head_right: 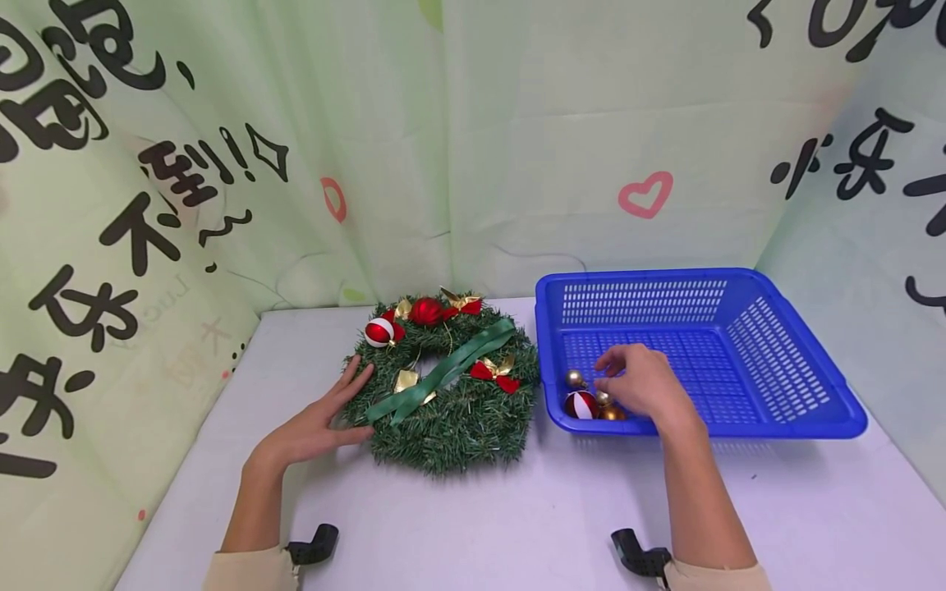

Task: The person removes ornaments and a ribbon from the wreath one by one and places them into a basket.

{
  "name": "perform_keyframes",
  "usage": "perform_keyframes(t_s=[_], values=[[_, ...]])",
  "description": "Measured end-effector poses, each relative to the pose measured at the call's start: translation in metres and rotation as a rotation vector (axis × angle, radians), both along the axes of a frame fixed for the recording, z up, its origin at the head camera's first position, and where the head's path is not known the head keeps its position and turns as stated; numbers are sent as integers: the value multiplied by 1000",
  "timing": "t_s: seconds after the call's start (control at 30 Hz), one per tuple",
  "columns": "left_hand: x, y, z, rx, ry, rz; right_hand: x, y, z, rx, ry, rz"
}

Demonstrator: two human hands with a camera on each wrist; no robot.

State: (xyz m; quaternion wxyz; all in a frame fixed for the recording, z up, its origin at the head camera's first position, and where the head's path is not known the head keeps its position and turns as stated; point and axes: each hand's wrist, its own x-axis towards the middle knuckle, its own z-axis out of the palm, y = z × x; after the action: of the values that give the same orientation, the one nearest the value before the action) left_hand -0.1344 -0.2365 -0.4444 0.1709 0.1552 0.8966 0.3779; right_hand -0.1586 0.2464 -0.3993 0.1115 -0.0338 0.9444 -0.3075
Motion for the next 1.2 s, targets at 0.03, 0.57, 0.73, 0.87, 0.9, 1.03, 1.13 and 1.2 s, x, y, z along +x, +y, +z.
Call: perform_keyframes(t_s=[0.03, 0.57, 0.73, 0.87, 0.9, 1.03, 1.13, 1.2], values=[[0, 0, 0, -1, 0, 0, 0, 0, 0, -1, -1, -1], [1, 1, 1, -2, 5, 7, -1, 0, 2, 15, 51, -16], [1, 1, 1, 2, 3, 8, -2, -1, 2, 10, 86, -33], [1, 1, 1, 1, 4, 8, -1, -3, 3, -2, 129, -38], [1, 1, 1, 2, 4, 8, -1, -4, 3, -8, 137, -40], [1, 1, 1, 0, 4, 5, -1, -7, 3, -43, 164, -55], [1, 0, 0, -5, 6, 4, 0, -10, 5, -79, 197, -71], [1, 0, 0, -7, 6, 5, 1, -13, 6, -113, 230, -84]])
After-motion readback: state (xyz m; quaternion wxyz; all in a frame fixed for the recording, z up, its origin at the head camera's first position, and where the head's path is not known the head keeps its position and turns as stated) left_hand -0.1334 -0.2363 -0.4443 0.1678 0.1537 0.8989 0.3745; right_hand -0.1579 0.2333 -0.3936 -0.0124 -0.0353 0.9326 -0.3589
